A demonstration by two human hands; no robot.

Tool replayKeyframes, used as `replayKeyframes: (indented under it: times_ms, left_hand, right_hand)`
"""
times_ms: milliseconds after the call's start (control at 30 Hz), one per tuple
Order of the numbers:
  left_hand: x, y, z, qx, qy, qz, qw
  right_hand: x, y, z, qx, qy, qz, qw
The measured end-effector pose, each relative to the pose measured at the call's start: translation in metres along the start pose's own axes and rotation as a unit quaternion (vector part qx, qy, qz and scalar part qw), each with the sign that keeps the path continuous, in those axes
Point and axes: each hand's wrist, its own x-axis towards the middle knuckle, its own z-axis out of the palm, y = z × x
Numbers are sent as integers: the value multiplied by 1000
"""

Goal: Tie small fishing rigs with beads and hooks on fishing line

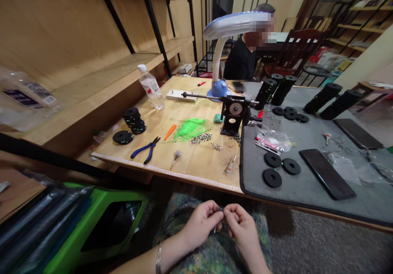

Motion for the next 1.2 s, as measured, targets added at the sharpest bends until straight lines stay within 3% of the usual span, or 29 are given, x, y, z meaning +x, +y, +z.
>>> replayKeyframes:
  times_ms: [933, 1200]
  left_hand:
    - [3, 0, 3, -97, 25, -32, 994]
    - [3, -2, 1, -56, 16, -14, 998]
  right_hand:
    - [-3, 8, 2, 0, -25, 11, 1000]
    - [-3, -3, -6, 14, 28, -12, 999]
